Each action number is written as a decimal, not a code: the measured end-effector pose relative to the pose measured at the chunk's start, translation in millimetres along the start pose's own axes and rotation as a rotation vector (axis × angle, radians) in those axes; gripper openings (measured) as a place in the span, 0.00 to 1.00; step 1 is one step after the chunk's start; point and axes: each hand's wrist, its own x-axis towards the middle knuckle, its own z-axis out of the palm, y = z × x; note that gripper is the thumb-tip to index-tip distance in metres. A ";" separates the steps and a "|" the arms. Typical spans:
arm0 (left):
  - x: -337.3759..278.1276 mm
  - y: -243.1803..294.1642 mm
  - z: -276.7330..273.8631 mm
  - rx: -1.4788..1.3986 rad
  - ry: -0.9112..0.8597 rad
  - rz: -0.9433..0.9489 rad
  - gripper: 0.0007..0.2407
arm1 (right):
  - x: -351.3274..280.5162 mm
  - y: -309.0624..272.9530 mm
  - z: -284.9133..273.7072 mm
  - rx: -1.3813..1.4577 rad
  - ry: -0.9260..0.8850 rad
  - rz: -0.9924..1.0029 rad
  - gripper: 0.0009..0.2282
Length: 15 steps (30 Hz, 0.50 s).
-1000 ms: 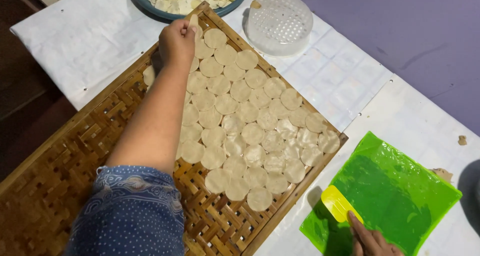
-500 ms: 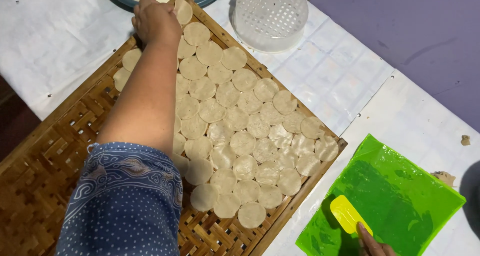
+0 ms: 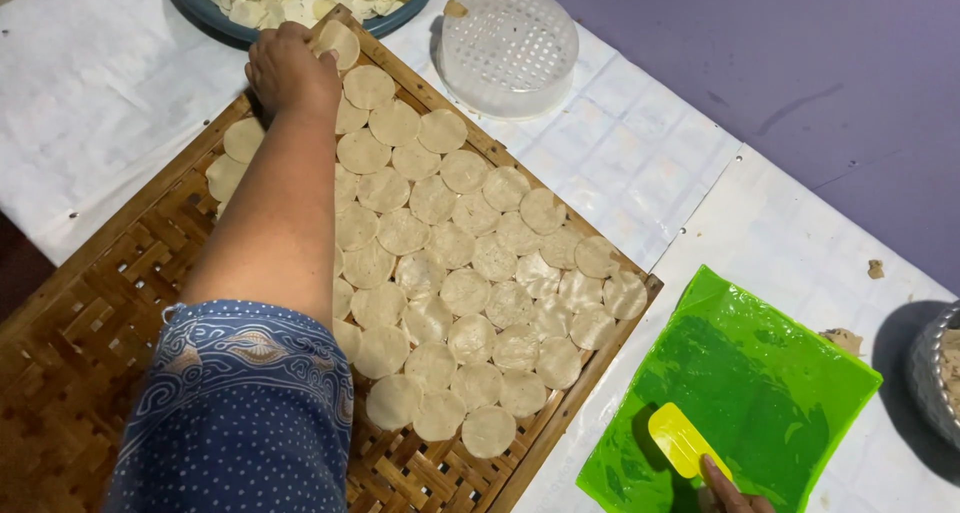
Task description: Flattening dough and arranging small dough circles on a woven mat for drying.
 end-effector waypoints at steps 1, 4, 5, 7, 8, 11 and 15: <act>-2.4 -2.8 -0.4 0.002 -0.006 0.001 0.12 | 0.3 -21.6 -10.4 -0.001 -0.004 0.005 0.22; -9.6 1.2 -9.8 0.014 0.019 0.001 0.16 | 12.0 -76.6 -38.0 0.011 0.105 -0.093 0.23; -18.0 6.2 -17.0 0.014 0.040 0.025 0.18 | 15.6 -87.7 -48.3 -0.158 0.085 -0.150 0.20; -44.0 25.0 -40.7 0.012 0.060 0.061 0.20 | 22.3 -119.6 -66.3 -0.324 0.069 -0.198 0.17; -63.5 38.2 -56.1 -0.022 0.058 0.178 0.19 | 25.3 -139.4 -76.6 -0.313 0.060 -0.190 0.18; -139.5 75.1 -94.4 -0.122 0.007 0.365 0.17 | 29.6 -193.2 -110.6 -0.275 0.037 -0.156 0.20; -260.2 115.7 -144.1 -0.130 -0.341 0.505 0.15 | 12.9 -224.4 -137.0 -0.374 -0.025 0.013 0.24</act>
